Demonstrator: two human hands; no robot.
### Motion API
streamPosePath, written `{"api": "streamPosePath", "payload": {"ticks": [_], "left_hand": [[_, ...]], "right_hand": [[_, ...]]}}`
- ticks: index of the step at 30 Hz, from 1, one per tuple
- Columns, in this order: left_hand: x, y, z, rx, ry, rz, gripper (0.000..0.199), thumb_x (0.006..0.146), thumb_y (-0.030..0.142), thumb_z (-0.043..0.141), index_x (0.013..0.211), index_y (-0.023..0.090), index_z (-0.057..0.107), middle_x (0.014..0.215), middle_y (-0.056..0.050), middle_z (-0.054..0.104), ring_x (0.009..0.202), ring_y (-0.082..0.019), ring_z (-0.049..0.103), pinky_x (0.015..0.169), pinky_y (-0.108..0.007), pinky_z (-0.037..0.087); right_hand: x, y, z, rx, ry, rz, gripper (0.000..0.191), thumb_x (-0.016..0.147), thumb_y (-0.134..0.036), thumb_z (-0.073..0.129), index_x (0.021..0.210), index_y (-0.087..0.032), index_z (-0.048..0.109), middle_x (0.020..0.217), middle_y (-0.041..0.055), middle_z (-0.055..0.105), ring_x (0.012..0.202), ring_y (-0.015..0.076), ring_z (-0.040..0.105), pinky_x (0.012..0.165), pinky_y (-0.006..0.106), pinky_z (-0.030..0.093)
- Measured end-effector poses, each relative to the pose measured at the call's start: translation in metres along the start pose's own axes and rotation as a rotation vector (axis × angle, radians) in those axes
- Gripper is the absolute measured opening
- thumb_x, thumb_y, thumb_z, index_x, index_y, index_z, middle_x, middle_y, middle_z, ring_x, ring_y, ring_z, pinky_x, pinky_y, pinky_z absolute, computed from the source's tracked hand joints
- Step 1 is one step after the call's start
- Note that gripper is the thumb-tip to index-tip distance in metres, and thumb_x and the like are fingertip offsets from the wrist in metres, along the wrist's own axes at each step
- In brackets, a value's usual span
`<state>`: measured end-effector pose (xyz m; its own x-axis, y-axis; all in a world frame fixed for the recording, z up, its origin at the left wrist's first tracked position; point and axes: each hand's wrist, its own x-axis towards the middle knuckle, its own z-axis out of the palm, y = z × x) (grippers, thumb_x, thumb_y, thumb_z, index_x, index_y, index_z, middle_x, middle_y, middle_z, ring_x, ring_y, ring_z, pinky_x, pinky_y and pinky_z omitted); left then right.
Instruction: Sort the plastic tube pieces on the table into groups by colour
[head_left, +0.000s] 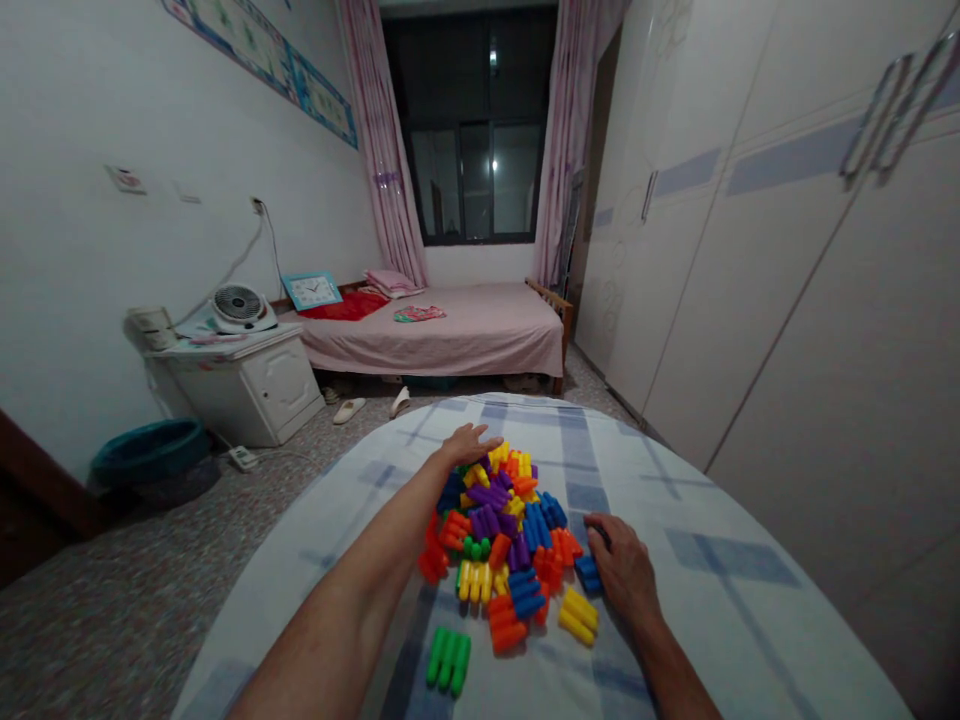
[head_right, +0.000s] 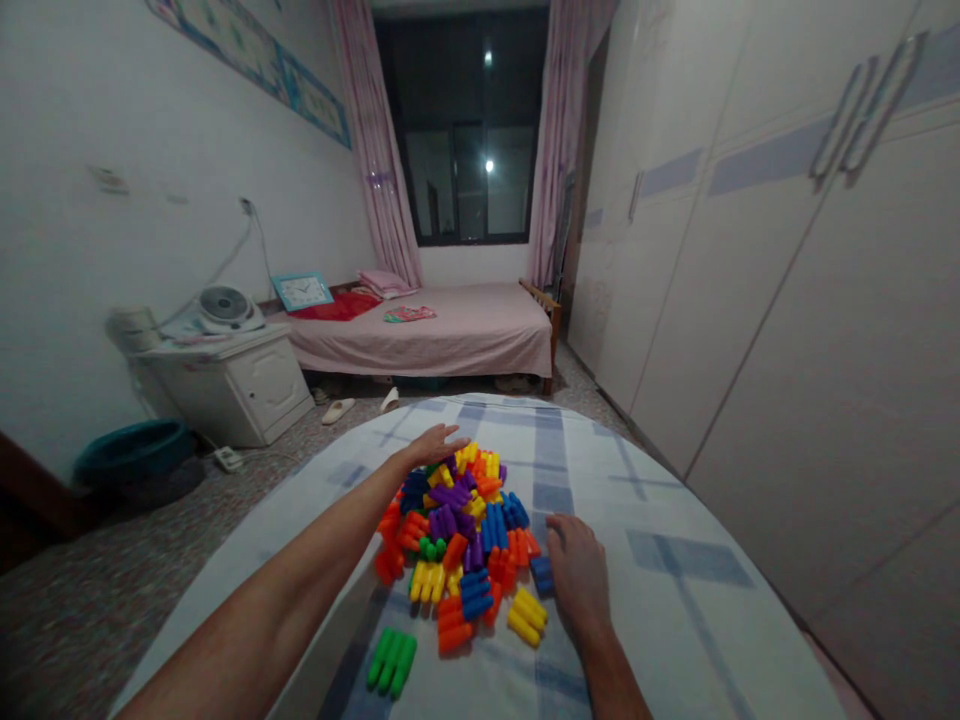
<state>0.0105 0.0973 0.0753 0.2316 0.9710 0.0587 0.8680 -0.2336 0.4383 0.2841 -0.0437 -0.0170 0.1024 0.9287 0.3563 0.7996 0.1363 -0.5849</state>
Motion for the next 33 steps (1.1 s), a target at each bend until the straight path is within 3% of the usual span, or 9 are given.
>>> {"api": "streamPosePath", "payload": {"ticks": [5,10,15,19,22,25,28,30,33], "left_hand": [[0.015,0.015,0.015,-0.04,-0.256,0.004,0.065,0.068,0.069,0.052,0.102,0.015,0.062,0.1,-0.01,0.069,0.091,-0.024,0.062,0.076,-0.03,0.047],[0.004,0.02,0.017,-0.013,-0.371,0.071,0.055,0.061,0.064,0.062,0.087,0.016,0.064,0.082,-0.003,0.067,0.071,-0.019,0.059,0.063,-0.028,0.045],[-0.042,0.036,0.013,0.014,-0.265,0.238,0.051,0.064,0.054,0.064,0.099,0.017,0.062,0.096,-0.003,0.062,0.088,-0.021,0.057,0.078,-0.029,0.044],[-0.099,0.049,0.008,-0.003,-0.094,0.502,0.053,0.069,0.042,0.063,0.117,0.023,0.055,0.115,-0.006,0.057,0.104,-0.023,0.054,0.092,-0.033,0.041],[-0.143,0.048,0.007,-0.037,-0.055,0.567,0.058,0.072,0.03,0.06,0.128,0.027,0.047,0.131,-0.007,0.049,0.117,-0.025,0.047,0.1,-0.037,0.037],[-0.184,0.035,0.009,-0.021,-0.007,0.524,0.065,0.072,0.026,0.059,0.134,0.031,0.041,0.142,-0.006,0.039,0.128,-0.027,0.039,0.106,-0.042,0.033],[-0.219,0.013,0.017,0.018,0.092,0.44,0.065,0.075,0.037,0.06,0.136,0.033,0.039,0.147,-0.005,0.032,0.134,-0.029,0.031,0.11,-0.046,0.027],[-0.236,-0.003,0.026,0.02,0.225,0.287,0.063,0.078,0.045,0.057,0.136,0.032,0.039,0.149,-0.005,0.028,0.136,-0.029,0.026,0.112,-0.047,0.024],[-0.249,-0.027,0.043,-0.027,0.411,-0.094,0.056,0.087,0.047,0.041,0.138,0.025,0.036,0.15,-0.007,0.027,0.138,-0.026,0.023,0.112,-0.046,0.024]], "right_hand": [[0.001,0.003,0.001,0.016,-0.014,0.012,0.031,0.084,-0.029,0.038,0.099,-0.02,0.064,0.104,0.0063,0.065,0.1,0.0198,0.057,0.091,0.033,0.041],[0.001,-0.002,-0.001,0.033,-0.012,0.008,0.031,0.084,-0.029,0.038,0.097,-0.019,0.064,0.103,0.0069,0.065,0.099,0.0199,0.057,0.092,0.034,0.04],[0.0,-0.005,-0.002,0.047,-0.001,0.018,0.03,0.083,-0.029,0.039,0.096,-0.02,0.064,0.103,0.0058,0.065,0.099,0.0198,0.056,0.091,0.034,0.04],[0.001,-0.004,-0.002,0.051,0.0,0.002,0.03,0.082,-0.028,0.039,0.095,-0.019,0.065,0.101,0.0062,0.065,0.097,0.0198,0.056,0.089,0.033,0.041],[0.0,-0.005,-0.002,0.049,0.005,-0.004,0.03,0.082,-0.028,0.039,0.095,-0.019,0.064,0.101,0.006,0.065,0.097,0.0199,0.056,0.089,0.033,0.041],[0.0,-0.005,-0.003,0.051,0.011,-0.002,0.03,0.082,-0.028,0.039,0.095,-0.02,0.064,0.101,0.0059,0.065,0.096,0.0201,0.057,0.089,0.033,0.041],[0.0,-0.005,-0.003,0.048,0.006,0.003,0.03,0.082,-0.029,0.039,0.095,-0.02,0.064,0.101,0.0057,0.065,0.097,0.0201,0.056,0.089,0.034,0.04],[0.0,-0.005,-0.003,0.045,-0.004,0.007,0.031,0.082,-0.03,0.038,0.096,-0.02,0.064,0.101,0.0054,0.065,0.097,0.0201,0.056,0.089,0.034,0.04],[0.0,-0.005,-0.003,0.043,-0.008,0.007,0.032,0.082,-0.031,0.038,0.096,-0.02,0.064,0.102,0.0055,0.065,0.098,0.0202,0.055,0.089,0.034,0.04]]}}
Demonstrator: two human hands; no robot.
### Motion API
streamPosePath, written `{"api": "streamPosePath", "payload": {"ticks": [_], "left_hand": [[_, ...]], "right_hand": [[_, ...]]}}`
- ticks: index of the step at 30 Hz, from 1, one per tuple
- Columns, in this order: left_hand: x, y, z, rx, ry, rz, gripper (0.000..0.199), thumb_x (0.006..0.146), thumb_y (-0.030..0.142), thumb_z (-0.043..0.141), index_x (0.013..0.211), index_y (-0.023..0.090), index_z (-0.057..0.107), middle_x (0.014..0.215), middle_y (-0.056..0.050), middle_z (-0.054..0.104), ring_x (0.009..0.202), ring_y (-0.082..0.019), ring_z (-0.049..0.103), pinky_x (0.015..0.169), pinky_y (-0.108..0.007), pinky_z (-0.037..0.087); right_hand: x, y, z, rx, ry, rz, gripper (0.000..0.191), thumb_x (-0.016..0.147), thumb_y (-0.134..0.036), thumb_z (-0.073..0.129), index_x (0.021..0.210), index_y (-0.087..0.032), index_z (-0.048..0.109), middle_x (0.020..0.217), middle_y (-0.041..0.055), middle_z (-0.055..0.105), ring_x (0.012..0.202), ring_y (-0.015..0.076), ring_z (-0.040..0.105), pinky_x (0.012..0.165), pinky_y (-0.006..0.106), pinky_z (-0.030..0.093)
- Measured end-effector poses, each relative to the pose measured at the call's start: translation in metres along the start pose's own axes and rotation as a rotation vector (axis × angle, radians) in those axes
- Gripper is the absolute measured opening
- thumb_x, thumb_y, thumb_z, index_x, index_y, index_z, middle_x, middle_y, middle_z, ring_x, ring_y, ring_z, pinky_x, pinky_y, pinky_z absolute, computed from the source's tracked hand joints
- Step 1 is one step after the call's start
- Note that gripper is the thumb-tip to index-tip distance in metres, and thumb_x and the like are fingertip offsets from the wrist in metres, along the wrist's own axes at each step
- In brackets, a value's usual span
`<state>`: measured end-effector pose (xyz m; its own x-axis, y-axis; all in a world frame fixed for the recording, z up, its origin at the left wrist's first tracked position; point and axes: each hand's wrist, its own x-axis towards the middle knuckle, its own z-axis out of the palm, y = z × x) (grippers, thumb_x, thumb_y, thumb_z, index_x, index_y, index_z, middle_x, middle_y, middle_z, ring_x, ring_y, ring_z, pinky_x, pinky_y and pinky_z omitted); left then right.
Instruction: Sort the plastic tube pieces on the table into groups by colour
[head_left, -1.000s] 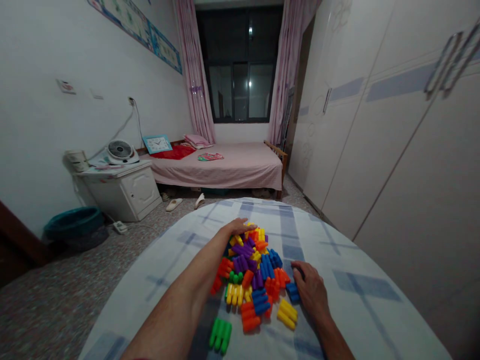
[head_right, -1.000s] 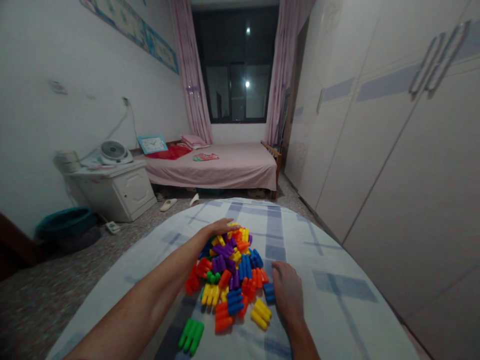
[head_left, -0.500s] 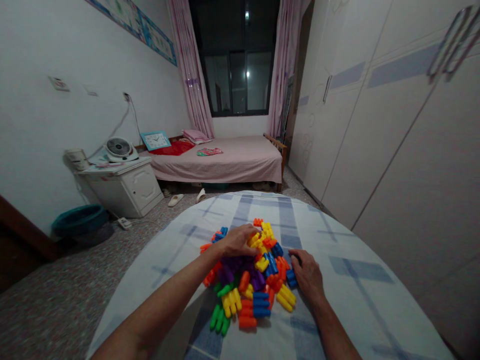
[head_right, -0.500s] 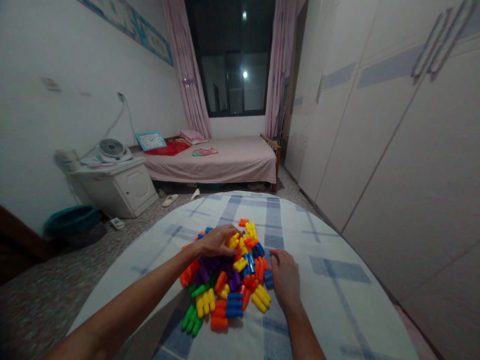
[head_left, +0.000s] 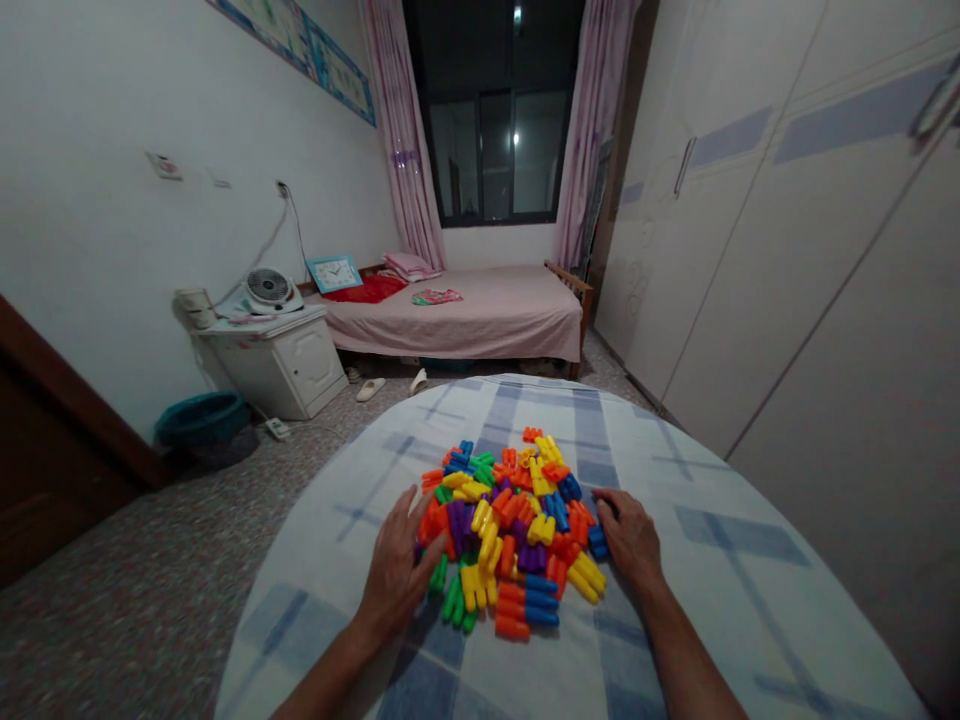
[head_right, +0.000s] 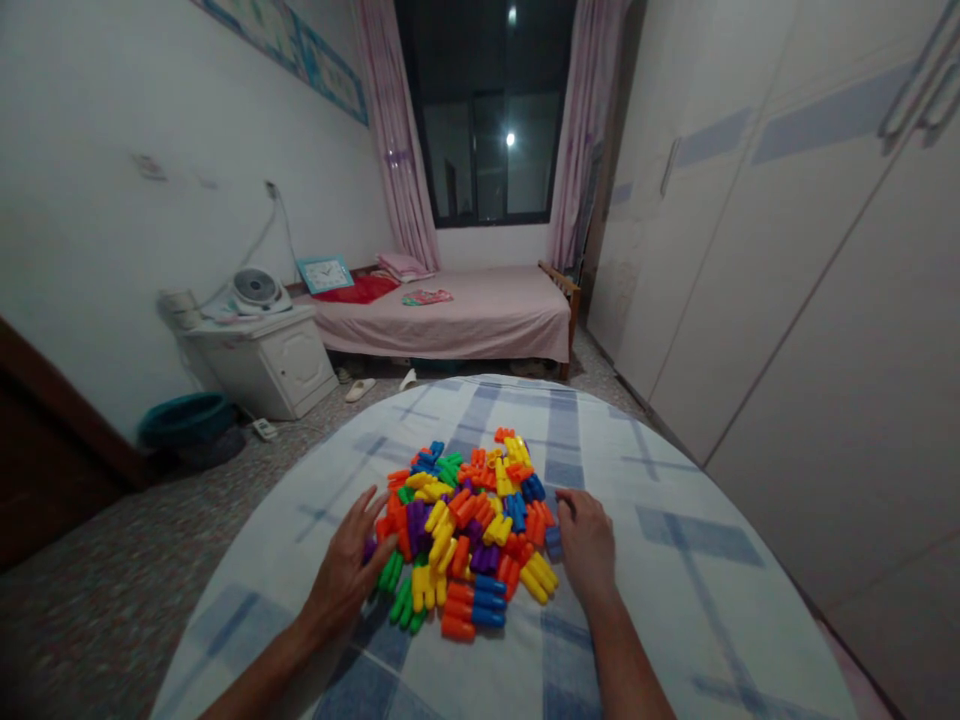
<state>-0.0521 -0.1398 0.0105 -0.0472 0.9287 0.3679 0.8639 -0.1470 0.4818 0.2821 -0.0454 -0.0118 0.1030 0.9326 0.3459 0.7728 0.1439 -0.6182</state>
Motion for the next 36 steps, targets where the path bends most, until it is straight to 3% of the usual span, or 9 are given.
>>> {"api": "streamPosePath", "payload": {"ticks": [3,6,11,15,19,24,30,33,36], "left_hand": [[0.001,-0.017,0.015,0.024,0.001,-0.253,0.056,0.091,0.045,0.032,0.139,0.017,0.035,0.147,-0.012,0.033,0.138,-0.028,0.022,0.111,-0.05,0.023],[0.014,-0.018,0.028,0.015,-0.06,-0.266,0.057,0.089,0.046,0.036,0.137,0.017,0.038,0.144,-0.011,0.039,0.138,-0.029,0.024,0.112,-0.05,0.02],[0.039,0.004,0.04,-0.188,-0.028,-0.108,0.052,0.089,0.047,0.037,0.131,0.017,0.044,0.136,-0.011,0.047,0.129,-0.023,0.039,0.11,-0.041,0.028],[0.057,0.029,0.048,-0.317,0.035,-0.077,0.046,0.085,0.041,0.047,0.124,0.018,0.05,0.137,-0.011,0.043,0.131,-0.022,0.037,0.11,-0.039,0.029],[0.078,0.065,0.051,-0.34,-0.021,-0.003,0.042,0.079,0.036,0.056,0.117,0.017,0.057,0.135,-0.011,0.046,0.126,-0.024,0.043,0.108,-0.04,0.032],[0.092,0.107,0.061,-0.245,-0.094,0.244,0.033,0.075,0.029,0.061,0.107,0.021,0.064,0.134,-0.009,0.048,0.122,-0.025,0.045,0.105,-0.041,0.035],[0.101,0.133,0.074,-0.094,-0.201,0.586,0.026,0.08,0.035,0.057,0.104,0.026,0.065,0.122,-0.004,0.058,0.117,-0.023,0.048,0.103,-0.044,0.034],[0.123,0.139,0.077,-0.001,-0.215,0.624,0.029,0.084,0.041,0.051,0.106,0.026,0.065,0.124,-0.004,0.056,0.12,-0.023,0.045,0.104,-0.044,0.033],[0.153,0.14,0.087,0.122,-0.25,0.535,0.035,0.086,0.046,0.046,0.11,0.026,0.063,0.131,-0.006,0.051,0.123,-0.025,0.042,0.103,-0.046,0.033]], "right_hand": [[0.0,-0.001,0.0,-0.011,0.008,0.006,0.033,0.082,-0.031,0.037,0.096,-0.02,0.064,0.103,0.0057,0.065,0.099,0.0203,0.056,0.089,0.034,0.04],[-0.001,-0.002,-0.001,-0.026,0.01,0.0,0.034,0.081,-0.031,0.037,0.097,-0.02,0.064,0.103,0.006,0.065,0.099,0.0207,0.056,0.089,0.035,0.04],[-0.001,-0.001,-0.001,-0.026,0.002,-0.002,0.034,0.081,-0.031,0.036,0.098,-0.02,0.064,0.104,0.0057,0.064,0.099,0.0211,0.056,0.09,0.035,0.04],[0.0,-0.001,-0.001,-0.035,-0.007,0.008,0.035,0.081,-0.032,0.036,0.098,-0.019,0.064,0.103,0.0065,0.065,0.099,0.0212,0.056,0.089,0.035,0.04],[0.0,-0.002,-0.002,-0.038,-0.006,0.014,0.035,0.082,-0.033,0.036,0.097,-0.02,0.064,0.103,0.0066,0.065,0.099,0.0211,0.056,0.088,0.034,0.04],[0.0,-0.003,-0.002,-0.026,-0.024,0.021,0.035,0.082,-0.033,0.036,0.097,-0.019,0.063,0.103,0.0071,0.064,0.099,0.0218,0.055,0.088,0.035,0.04],[0.0,-0.001,-0.001,-0.018,-0.007,-0.01,0.033,0.083,-0.031,0.036,0.096,-0.019,0.064,0.101,0.0068,0.065,0.096,0.0207,0.056,0.087,0.034,0.041],[0.0,-0.001,0.0,-0.019,-0.005,-0.025,0.033,0.083,-0.031,0.037,0.097,-0.018,0.064,0.1,0.0067,0.064,0.095,0.0206,0.056,0.087,0.034,0.04],[0.0,-0.001,0.0,-0.018,-0.012,-0.028,0.032,0.083,-0.029,0.037,0.097,-0.018,0.063,0.1,0.0062,0.064,0.096,0.0202,0.055,0.088,0.033,0.04]]}}
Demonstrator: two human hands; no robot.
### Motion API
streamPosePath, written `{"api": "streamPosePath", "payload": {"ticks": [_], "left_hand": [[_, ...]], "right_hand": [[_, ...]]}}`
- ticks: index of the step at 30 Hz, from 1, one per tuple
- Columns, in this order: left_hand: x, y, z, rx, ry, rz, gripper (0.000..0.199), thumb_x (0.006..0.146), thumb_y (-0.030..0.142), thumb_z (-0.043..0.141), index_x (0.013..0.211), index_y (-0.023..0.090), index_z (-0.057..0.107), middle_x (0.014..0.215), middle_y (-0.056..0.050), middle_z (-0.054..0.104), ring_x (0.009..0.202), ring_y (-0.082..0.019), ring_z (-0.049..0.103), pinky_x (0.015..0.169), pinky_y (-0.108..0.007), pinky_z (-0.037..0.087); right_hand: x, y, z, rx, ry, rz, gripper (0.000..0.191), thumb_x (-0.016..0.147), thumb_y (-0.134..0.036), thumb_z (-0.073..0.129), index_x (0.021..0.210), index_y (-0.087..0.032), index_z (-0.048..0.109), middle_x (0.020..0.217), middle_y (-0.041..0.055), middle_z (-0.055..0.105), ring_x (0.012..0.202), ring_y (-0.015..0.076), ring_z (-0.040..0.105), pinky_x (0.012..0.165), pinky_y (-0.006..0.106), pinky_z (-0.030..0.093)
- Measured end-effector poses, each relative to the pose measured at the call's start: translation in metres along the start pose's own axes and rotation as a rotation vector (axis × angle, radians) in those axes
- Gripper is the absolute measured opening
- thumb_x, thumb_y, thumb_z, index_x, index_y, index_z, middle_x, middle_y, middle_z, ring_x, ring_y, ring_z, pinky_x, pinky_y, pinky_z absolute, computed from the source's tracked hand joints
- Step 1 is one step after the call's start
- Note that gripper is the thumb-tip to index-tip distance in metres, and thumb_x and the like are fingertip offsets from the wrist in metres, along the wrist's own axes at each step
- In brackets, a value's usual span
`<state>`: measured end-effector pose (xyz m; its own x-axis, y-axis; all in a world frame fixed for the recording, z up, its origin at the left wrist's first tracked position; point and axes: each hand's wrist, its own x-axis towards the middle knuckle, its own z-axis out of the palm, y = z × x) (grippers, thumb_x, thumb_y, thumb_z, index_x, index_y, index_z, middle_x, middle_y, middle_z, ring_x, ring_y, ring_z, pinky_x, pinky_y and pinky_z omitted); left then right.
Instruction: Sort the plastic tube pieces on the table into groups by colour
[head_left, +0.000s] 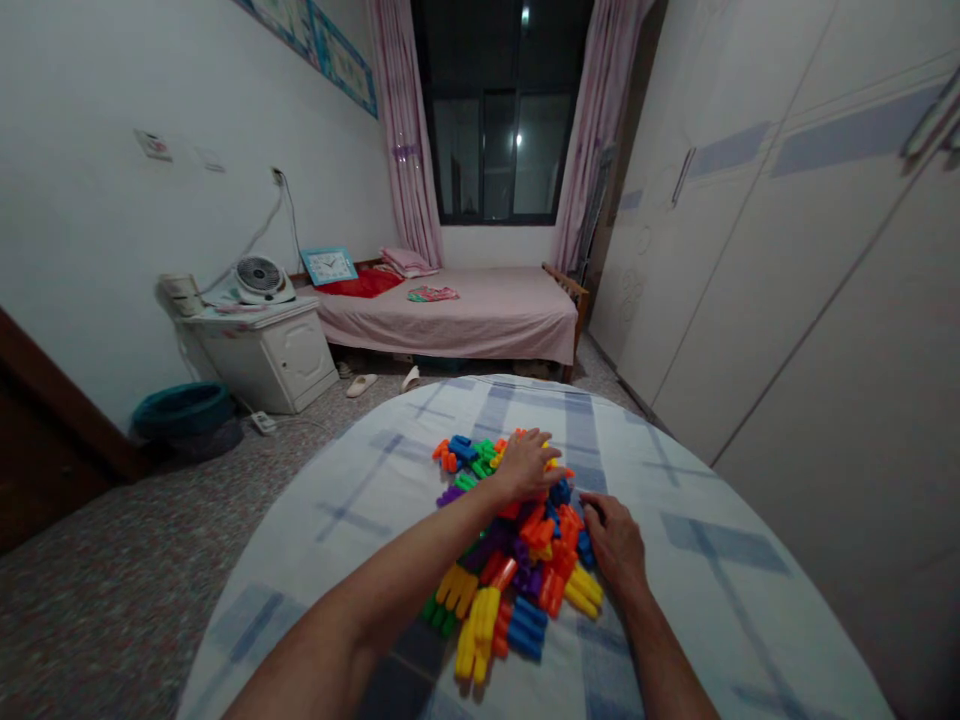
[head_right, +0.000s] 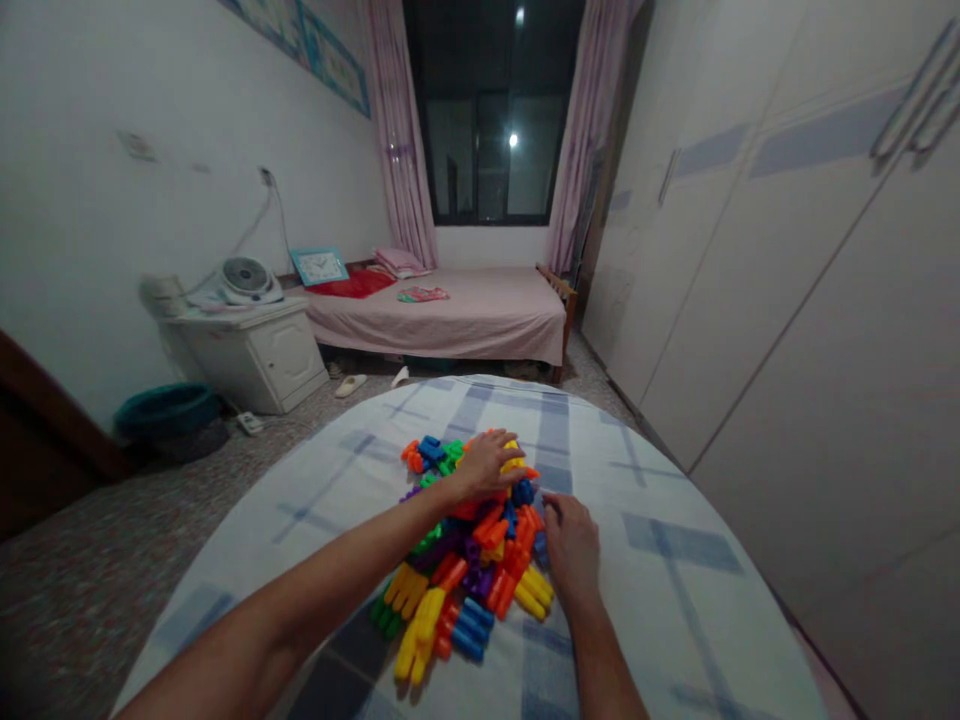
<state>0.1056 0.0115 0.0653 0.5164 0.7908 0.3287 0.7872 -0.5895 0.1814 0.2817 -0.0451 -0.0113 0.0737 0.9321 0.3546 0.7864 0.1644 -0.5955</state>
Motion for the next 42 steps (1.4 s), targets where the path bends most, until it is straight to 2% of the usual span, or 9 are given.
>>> {"api": "streamPosePath", "payload": {"ticks": [5,8,12,16,20,23,31,37,42], "left_hand": [[0.031,-0.025,0.012,0.019,-0.253,-0.241,0.053,0.079,0.06,0.047,0.123,0.031,0.053,0.142,-0.006,0.039,0.132,-0.03,0.031,0.104,-0.052,0.028],[0.037,-0.038,0.016,0.014,-0.306,-0.329,0.067,0.074,0.064,0.049,0.131,0.029,0.043,0.138,-0.012,0.042,0.129,-0.036,0.034,0.098,-0.056,0.033],[0.036,-0.05,0.015,0.007,-0.347,-0.393,0.067,0.072,0.062,0.05,0.128,0.025,0.046,0.121,-0.014,0.053,0.109,-0.033,0.055,0.086,-0.047,0.044],[0.024,-0.056,0.008,-0.014,-0.37,-0.33,0.057,0.073,0.053,0.054,0.121,0.023,0.052,0.113,-0.01,0.055,0.101,-0.026,0.058,0.085,-0.036,0.045],[-0.004,-0.056,-0.009,-0.102,-0.427,-0.201,0.047,0.078,0.049,0.053,0.116,0.023,0.055,0.105,-0.004,0.059,0.094,-0.019,0.059,0.083,-0.029,0.046],[-0.035,-0.05,-0.028,-0.221,-0.382,-0.077,0.047,0.078,0.049,0.055,0.115,0.021,0.057,0.106,-0.006,0.059,0.095,-0.021,0.057,0.086,-0.033,0.046],[-0.142,-0.02,-0.072,-0.136,-0.234,0.003,0.06,0.079,0.053,0.056,0.133,0.029,0.045,0.148,-0.009,0.027,0.133,-0.031,0.03,0.105,-0.047,0.033],[-0.199,0.001,-0.052,0.071,-0.172,0.094,0.099,0.054,0.049,0.076,0.141,0.028,0.032,0.154,-0.012,0.007,0.136,-0.042,0.019,0.104,-0.058,0.028],[-0.197,0.004,-0.026,0.072,-0.054,0.067,0.08,0.063,0.042,0.07,0.136,0.028,0.04,0.152,-0.011,0.015,0.134,-0.038,0.025,0.103,-0.055,0.032]], "right_hand": [[0.001,0.001,0.001,0.007,-0.002,0.014,0.029,0.084,-0.027,0.038,0.096,-0.019,0.063,0.101,0.0055,0.065,0.097,0.0199,0.055,0.088,0.032,0.039],[0.001,0.0,0.002,0.009,0.003,0.024,0.027,0.083,-0.026,0.04,0.096,-0.02,0.063,0.101,0.0051,0.065,0.097,0.0198,0.055,0.089,0.033,0.039],[0.001,-0.005,0.001,0.007,0.011,0.021,0.026,0.084,-0.024,0.04,0.095,-0.02,0.063,0.1,0.0049,0.065,0.097,0.0193,0.055,0.087,0.032,0.038],[0.0,-0.011,-0.001,-0.008,0.023,0.037,0.025,0.085,-0.021,0.04,0.095,-0.02,0.064,0.099,0.0042,0.065,0.096,0.0185,0.055,0.086,0.031,0.038],[-0.002,-0.014,0.0,-0.009,0.025,0.052,0.024,0.085,-0.019,0.042,0.096,-0.021,0.064,0.099,0.0033,0.066,0.097,0.0171,0.055,0.086,0.029,0.036],[-0.002,-0.014,0.001,-0.013,0.023,0.057,0.023,0.086,-0.019,0.043,0.097,-0.022,0.064,0.1,0.0033,0.065,0.098,0.0167,0.054,0.086,0.028,0.035],[-0.002,-0.014,0.002,-0.046,0.033,0.056,0.021,0.086,-0.02,0.045,0.094,-0.022,0.063,0.098,0.0037,0.065,0.097,0.0173,0.053,0.084,0.028,0.034],[-0.001,-0.014,0.002,-0.075,0.025,0.062,0.02,0.086,-0.021,0.044,0.094,-0.022,0.063,0.097,0.004,0.065,0.094,0.0175,0.053,0.082,0.029,0.034],[-0.001,-0.014,0.002,-0.095,0.035,0.059,0.021,0.087,-0.02,0.043,0.093,-0.021,0.063,0.097,0.0036,0.065,0.094,0.0175,0.053,0.082,0.028,0.034]]}}
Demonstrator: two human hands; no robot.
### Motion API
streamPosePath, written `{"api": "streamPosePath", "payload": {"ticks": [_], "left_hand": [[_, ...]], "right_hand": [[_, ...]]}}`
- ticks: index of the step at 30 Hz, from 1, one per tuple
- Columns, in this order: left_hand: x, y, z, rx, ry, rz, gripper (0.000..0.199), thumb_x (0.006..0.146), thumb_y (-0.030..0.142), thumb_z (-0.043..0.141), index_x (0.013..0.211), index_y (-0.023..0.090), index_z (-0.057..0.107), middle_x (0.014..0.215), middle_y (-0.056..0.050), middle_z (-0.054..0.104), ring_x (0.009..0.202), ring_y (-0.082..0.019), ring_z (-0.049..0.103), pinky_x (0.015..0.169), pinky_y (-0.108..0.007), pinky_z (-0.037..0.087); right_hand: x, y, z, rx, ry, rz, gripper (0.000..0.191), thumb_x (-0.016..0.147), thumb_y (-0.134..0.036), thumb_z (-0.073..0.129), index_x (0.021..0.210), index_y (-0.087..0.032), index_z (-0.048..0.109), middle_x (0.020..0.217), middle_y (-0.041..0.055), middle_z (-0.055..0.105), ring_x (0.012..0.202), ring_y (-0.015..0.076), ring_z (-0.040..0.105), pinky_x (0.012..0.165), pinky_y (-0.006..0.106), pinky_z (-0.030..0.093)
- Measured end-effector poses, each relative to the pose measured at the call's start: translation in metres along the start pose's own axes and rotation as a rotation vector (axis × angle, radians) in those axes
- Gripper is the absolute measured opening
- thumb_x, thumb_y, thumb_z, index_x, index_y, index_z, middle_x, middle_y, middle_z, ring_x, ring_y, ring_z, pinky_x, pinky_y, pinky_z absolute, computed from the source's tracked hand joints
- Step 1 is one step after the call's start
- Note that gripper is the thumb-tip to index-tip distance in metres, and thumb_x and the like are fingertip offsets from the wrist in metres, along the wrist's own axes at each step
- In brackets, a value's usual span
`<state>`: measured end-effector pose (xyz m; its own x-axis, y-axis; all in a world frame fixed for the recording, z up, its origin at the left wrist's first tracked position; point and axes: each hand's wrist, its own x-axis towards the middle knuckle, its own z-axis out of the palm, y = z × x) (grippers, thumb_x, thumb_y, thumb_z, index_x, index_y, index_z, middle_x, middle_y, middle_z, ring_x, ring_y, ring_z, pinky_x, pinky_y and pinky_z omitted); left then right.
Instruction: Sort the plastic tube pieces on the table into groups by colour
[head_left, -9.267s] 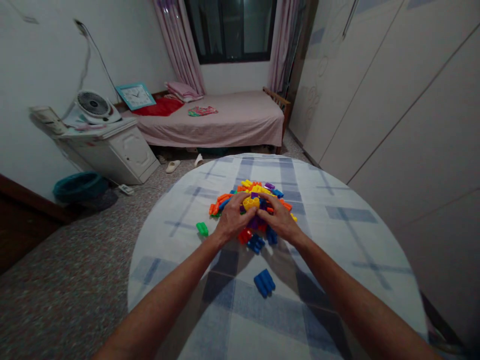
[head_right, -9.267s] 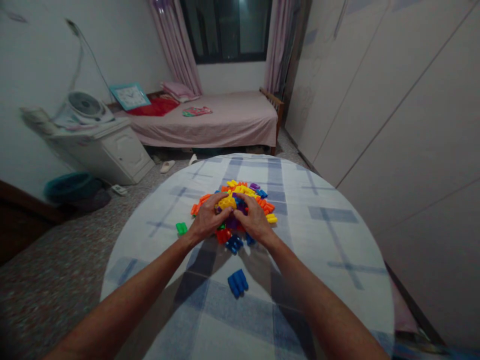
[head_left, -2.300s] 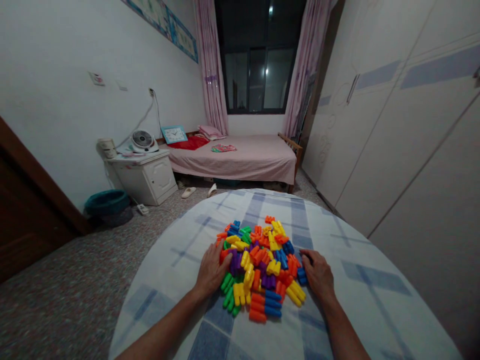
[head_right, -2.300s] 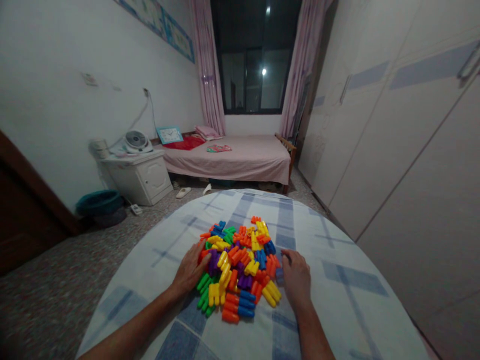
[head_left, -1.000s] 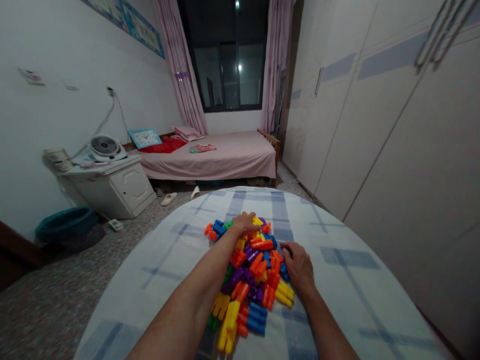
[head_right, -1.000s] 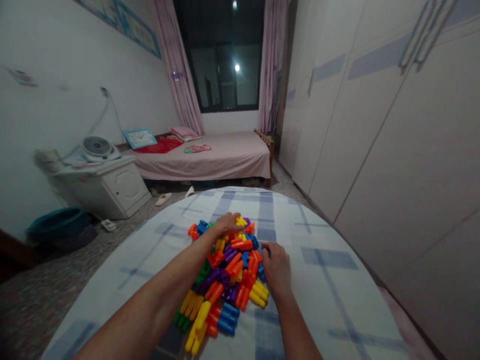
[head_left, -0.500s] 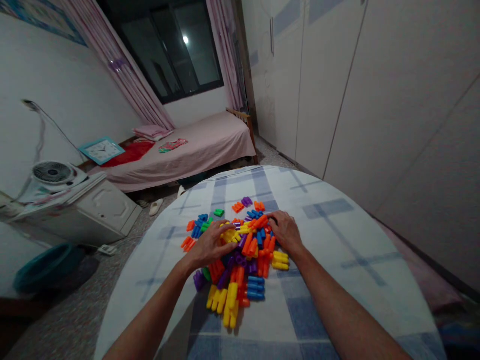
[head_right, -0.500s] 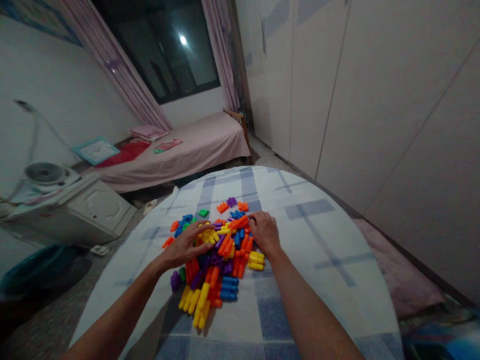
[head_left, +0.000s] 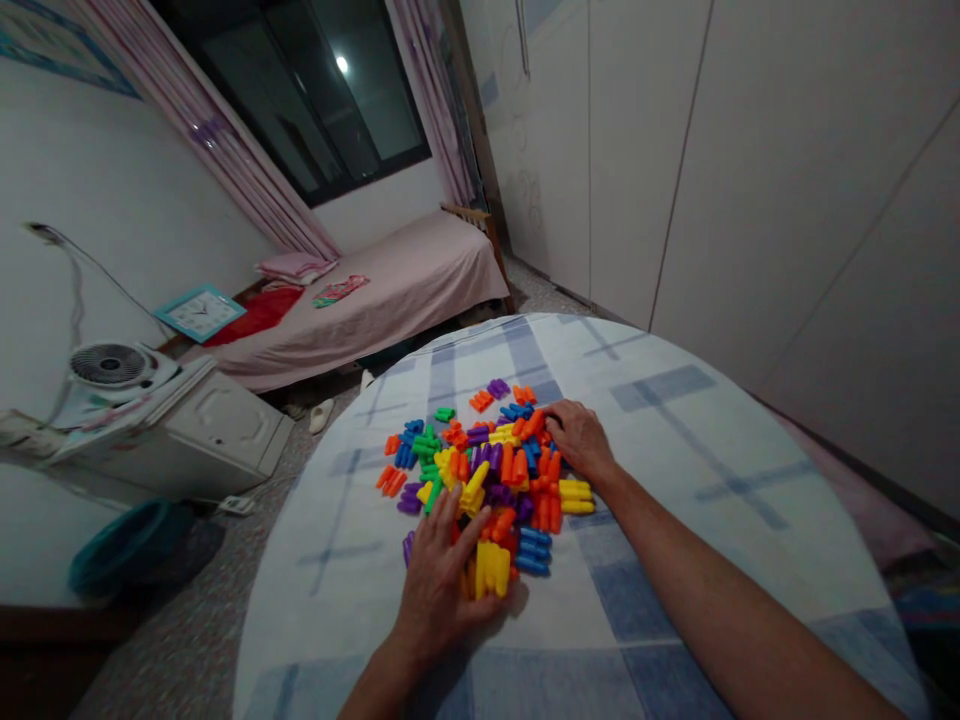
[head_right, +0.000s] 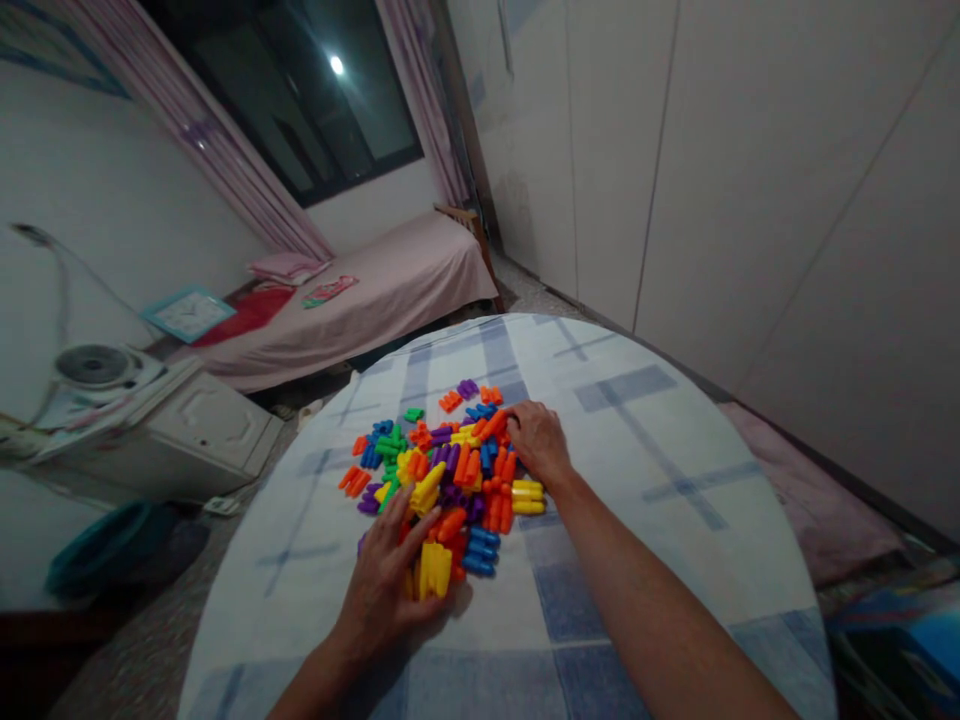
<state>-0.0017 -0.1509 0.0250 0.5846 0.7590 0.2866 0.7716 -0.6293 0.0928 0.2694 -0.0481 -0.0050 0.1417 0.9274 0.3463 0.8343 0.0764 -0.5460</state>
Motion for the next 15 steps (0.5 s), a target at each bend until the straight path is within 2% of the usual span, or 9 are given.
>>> {"api": "streamPosePath", "payload": {"ticks": [3,8,12,15], "left_hand": [[0.011,-0.005,0.009,-0.029,0.044,-0.032,0.069,0.066,0.037,0.068,0.131,0.028,0.046,0.149,-0.01,0.024,0.132,-0.035,0.032,0.103,-0.051,0.034],[0.033,-0.02,0.012,-0.085,0.068,-0.168,0.059,0.072,0.029,0.062,0.129,0.03,0.046,0.141,-0.008,0.038,0.125,-0.028,0.043,0.098,-0.041,0.043],[0.056,-0.029,0.003,-0.084,0.093,-0.269,0.057,0.076,0.025,0.057,0.131,0.026,0.042,0.134,-0.007,0.046,0.118,-0.025,0.05,0.089,-0.036,0.049],[0.07,-0.032,-0.009,-0.034,0.083,-0.299,0.055,0.079,0.031,0.055,0.132,0.026,0.04,0.133,-0.007,0.048,0.113,-0.026,0.053,0.086,-0.037,0.049]], "right_hand": [[0.0,0.0,0.0,0.004,-0.006,0.005,0.021,0.086,-0.02,0.043,0.094,-0.021,0.063,0.099,0.0036,0.065,0.095,0.0176,0.053,0.082,0.028,0.034],[0.0,-0.002,-0.002,0.003,-0.03,0.023,0.022,0.087,-0.02,0.043,0.097,-0.02,0.063,0.102,0.0049,0.064,0.098,0.0174,0.052,0.084,0.029,0.033],[-0.001,-0.003,-0.003,0.004,-0.034,0.018,0.023,0.087,-0.02,0.042,0.098,-0.02,0.062,0.102,0.0053,0.064,0.098,0.0171,0.052,0.084,0.029,0.033],[-0.001,-0.003,-0.002,0.006,-0.023,0.019,0.022,0.087,-0.02,0.042,0.097,-0.02,0.062,0.1,0.0049,0.065,0.097,0.0172,0.052,0.083,0.029,0.033]]}}
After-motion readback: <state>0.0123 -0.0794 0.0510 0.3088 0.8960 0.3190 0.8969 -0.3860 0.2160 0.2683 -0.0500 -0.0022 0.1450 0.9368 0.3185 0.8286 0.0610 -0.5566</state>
